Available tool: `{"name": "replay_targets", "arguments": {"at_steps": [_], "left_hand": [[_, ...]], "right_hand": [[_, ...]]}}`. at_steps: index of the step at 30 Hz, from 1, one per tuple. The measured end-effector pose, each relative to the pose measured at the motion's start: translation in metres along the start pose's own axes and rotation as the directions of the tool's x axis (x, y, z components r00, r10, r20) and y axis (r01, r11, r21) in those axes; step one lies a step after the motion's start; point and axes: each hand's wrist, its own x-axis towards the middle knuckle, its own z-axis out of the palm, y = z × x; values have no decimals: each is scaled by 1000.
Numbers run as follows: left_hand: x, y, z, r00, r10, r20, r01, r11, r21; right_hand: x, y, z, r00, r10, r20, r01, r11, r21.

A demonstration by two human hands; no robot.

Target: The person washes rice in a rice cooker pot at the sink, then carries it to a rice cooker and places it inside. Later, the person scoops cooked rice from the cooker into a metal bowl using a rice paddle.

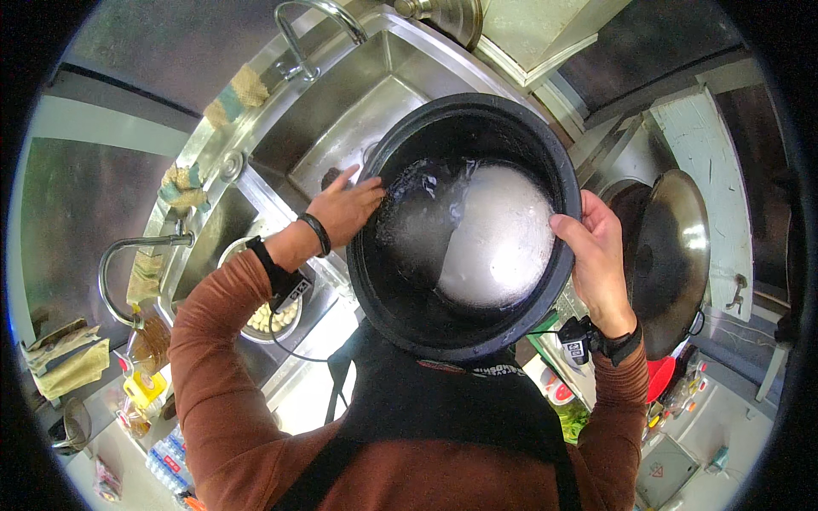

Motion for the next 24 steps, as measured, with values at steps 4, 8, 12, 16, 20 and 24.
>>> {"name": "replay_targets", "arguments": {"at_steps": [4, 8, 12, 16, 20, 24], "left_hand": [[3, 29, 14, 965, 138, 223, -64, 948, -312], [38, 62, 27, 836, 281, 472, -41, 889, -456], [77, 68, 34, 747, 297, 595, -105, 936, -337], [89, 36, 40, 959, 49, 279, -58, 998, 27], [84, 33, 39, 915, 87, 393, -114, 993, 45], [66, 54, 28, 779, 305, 549, -125, 932, -340]], "right_hand": [[0, -1, 3, 999, 0, 38, 1, 1000, -7], [1, -3, 6, 1000, 9, 29, -7, 999, -51], [-1, -5, 8, 1000, -1, 6, 1, 999, -50], [-3, -6, 7, 1000, 3, 15, -2, 997, -76], [-4, -2, 2, 999, 46, -14, -47, 995, -93], [-4, 5, -3, 1000, 7, -10, -7, 1000, -27]]}}
